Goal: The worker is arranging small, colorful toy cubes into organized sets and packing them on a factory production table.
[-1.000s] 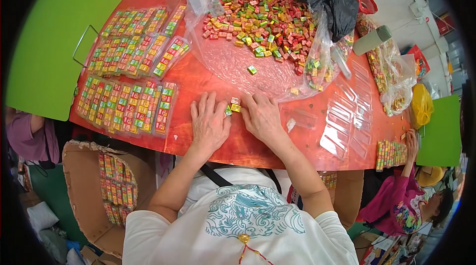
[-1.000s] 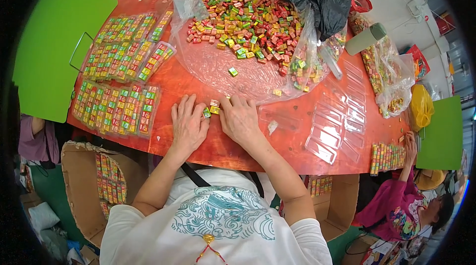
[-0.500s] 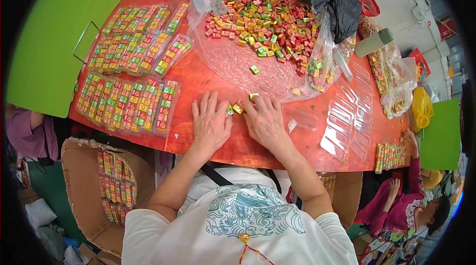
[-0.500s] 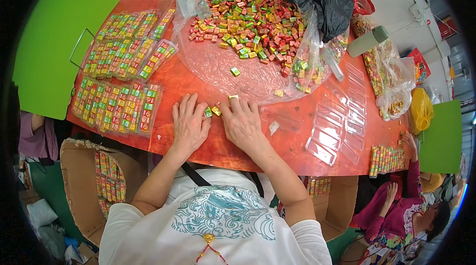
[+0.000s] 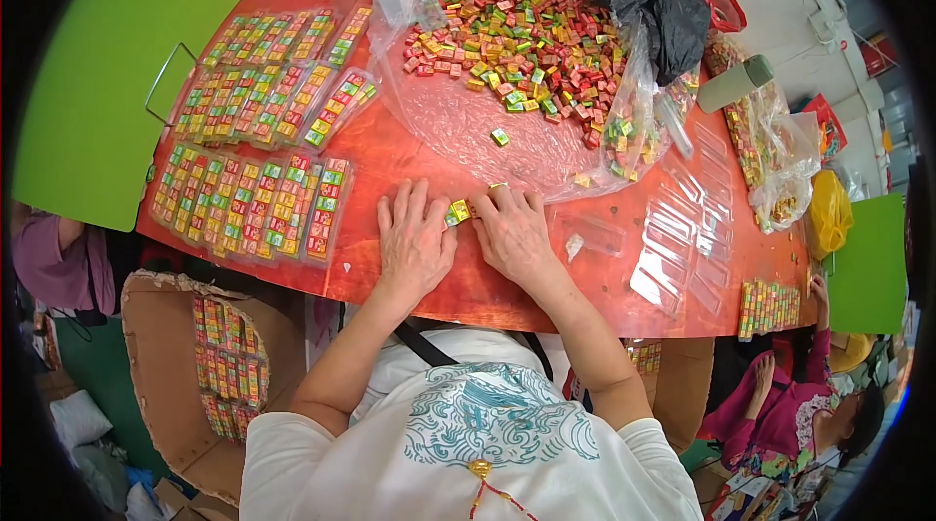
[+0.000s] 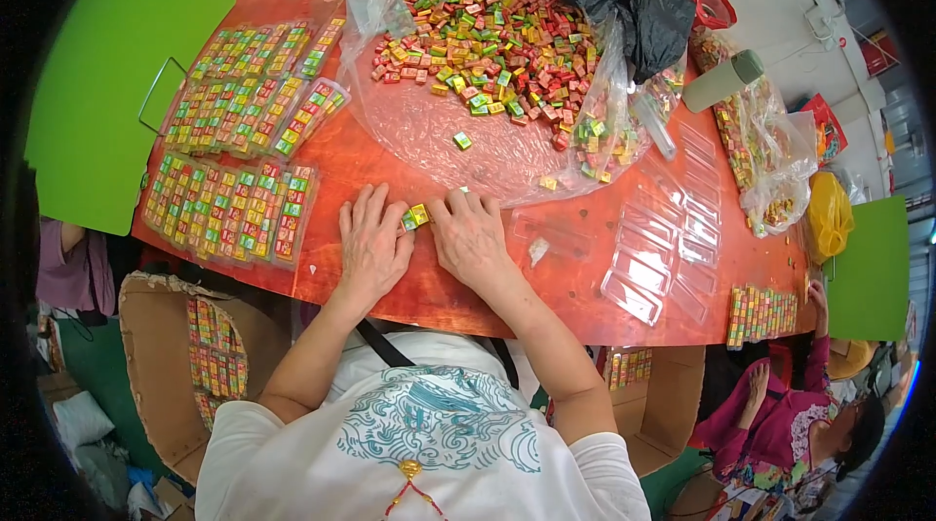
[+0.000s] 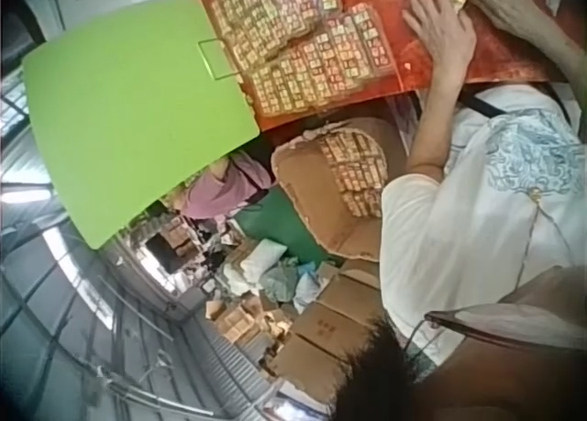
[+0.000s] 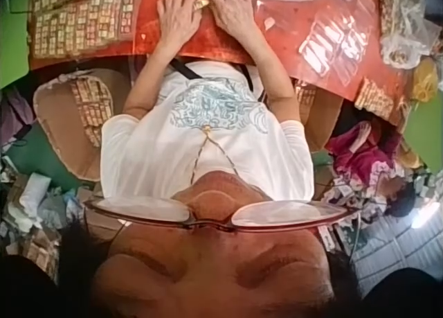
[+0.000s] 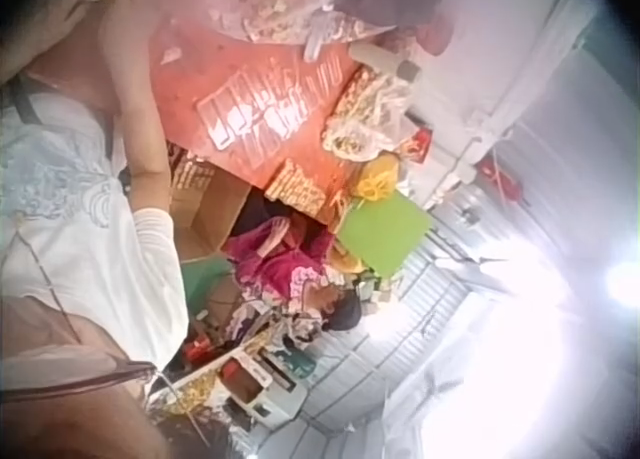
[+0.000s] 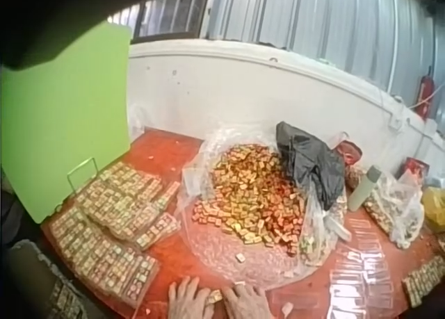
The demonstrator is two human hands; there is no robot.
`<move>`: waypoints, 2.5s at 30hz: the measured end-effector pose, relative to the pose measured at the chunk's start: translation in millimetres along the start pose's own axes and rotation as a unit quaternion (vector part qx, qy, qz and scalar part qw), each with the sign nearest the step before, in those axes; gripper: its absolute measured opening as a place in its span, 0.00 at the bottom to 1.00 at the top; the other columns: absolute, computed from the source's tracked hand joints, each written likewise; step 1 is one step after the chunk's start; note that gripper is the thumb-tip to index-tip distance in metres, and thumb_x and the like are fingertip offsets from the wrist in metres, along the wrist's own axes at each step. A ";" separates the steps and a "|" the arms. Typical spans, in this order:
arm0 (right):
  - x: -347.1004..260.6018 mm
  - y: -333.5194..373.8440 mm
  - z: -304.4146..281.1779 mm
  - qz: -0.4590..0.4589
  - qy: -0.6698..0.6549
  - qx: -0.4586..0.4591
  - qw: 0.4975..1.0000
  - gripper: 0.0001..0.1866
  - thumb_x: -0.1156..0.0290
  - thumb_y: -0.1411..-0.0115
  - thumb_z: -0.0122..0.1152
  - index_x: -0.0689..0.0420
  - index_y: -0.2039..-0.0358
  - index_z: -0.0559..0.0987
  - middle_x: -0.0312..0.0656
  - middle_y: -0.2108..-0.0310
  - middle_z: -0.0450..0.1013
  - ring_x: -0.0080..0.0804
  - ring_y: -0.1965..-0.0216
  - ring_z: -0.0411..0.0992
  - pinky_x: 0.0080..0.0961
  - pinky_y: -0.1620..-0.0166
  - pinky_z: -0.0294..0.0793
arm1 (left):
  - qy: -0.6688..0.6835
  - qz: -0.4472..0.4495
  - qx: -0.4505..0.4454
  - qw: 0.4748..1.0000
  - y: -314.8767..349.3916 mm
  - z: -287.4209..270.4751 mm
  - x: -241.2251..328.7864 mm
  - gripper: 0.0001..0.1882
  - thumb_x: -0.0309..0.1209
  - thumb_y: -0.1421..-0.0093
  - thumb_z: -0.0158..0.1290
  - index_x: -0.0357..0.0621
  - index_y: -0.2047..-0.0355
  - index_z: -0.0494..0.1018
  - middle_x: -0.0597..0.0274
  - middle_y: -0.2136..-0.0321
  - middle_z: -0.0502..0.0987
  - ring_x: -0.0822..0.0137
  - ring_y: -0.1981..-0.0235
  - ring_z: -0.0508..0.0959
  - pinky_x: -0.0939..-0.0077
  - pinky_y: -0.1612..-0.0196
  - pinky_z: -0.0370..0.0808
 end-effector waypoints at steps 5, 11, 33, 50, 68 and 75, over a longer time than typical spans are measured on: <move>7.6 2.1 13.1 0.015 0.022 -0.019 0.999 0.10 0.69 0.42 0.61 0.55 0.59 0.76 0.42 0.65 0.71 0.39 0.59 0.72 0.39 0.53 0.64 | -0.007 0.000 -0.006 1.000 -2.5 2.2 2.2 0.19 0.35 0.40 0.55 0.43 0.50 0.73 0.41 0.39 0.66 0.41 0.34 0.62 0.34 0.35 0.55; -3.1 15.8 -10.3 0.052 -0.011 0.000 0.999 0.19 0.67 0.43 0.66 0.55 0.51 0.76 0.42 0.58 0.72 0.39 0.54 0.71 0.40 0.49 0.64 | 0.003 -0.016 -0.016 1.000 0.6 0.2 -1.9 0.20 0.34 0.41 0.56 0.43 0.49 0.72 0.43 0.37 0.66 0.42 0.33 0.61 0.35 0.34 0.54; -43.7 62.4 -30.8 -0.066 -0.132 -0.064 0.987 0.18 0.74 0.43 0.64 0.59 0.51 0.77 0.45 0.55 0.71 0.43 0.56 0.71 0.39 0.52 0.68 | 0.061 -0.125 -0.142 0.980 23.4 -69.5 -7.8 0.34 0.34 0.41 0.60 0.41 0.36 0.63 0.46 0.48 0.67 0.43 0.50 0.76 0.52 0.54 0.77; -2.4 -9.4 15.9 -0.032 -0.087 -0.068 0.993 0.08 0.72 0.42 0.60 0.57 0.61 0.79 0.47 0.65 0.70 0.44 0.63 0.77 0.39 0.62 0.77 | -0.044 -0.012 -0.112 0.993 7.0 -35.3 -4.8 0.19 0.30 0.40 0.59 0.41 0.48 0.74 0.51 0.61 0.69 0.49 0.61 0.79 0.55 0.65 0.81; -7.9 97.5 -55.5 0.126 -0.159 -0.085 0.976 0.24 0.77 0.43 0.65 0.57 0.45 0.76 0.49 0.55 0.70 0.48 0.58 0.75 0.39 0.56 0.77 | 0.031 0.195 -0.127 0.972 38.5 -32.9 52.3 0.21 0.29 0.43 0.58 0.38 0.48 0.75 0.52 0.62 0.70 0.55 0.67 0.76 0.62 0.68 0.76; 2.4 108.2 -59.3 0.187 -0.189 -0.036 0.963 0.22 0.79 0.41 0.63 0.59 0.45 0.75 0.49 0.53 0.71 0.49 0.57 0.76 0.39 0.56 0.78 | 0.102 0.137 -0.079 0.982 38.8 -44.6 39.5 0.28 0.30 0.43 0.59 0.39 0.41 0.71 0.44 0.47 0.71 0.47 0.50 0.76 0.58 0.53 0.74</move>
Point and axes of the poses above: each hand's wrist, its own y-axis away from the middle knuckle, its own z-axis out of the palm, x = y × z, the point moved 2 cm from there along -y, towards the middle knuckle
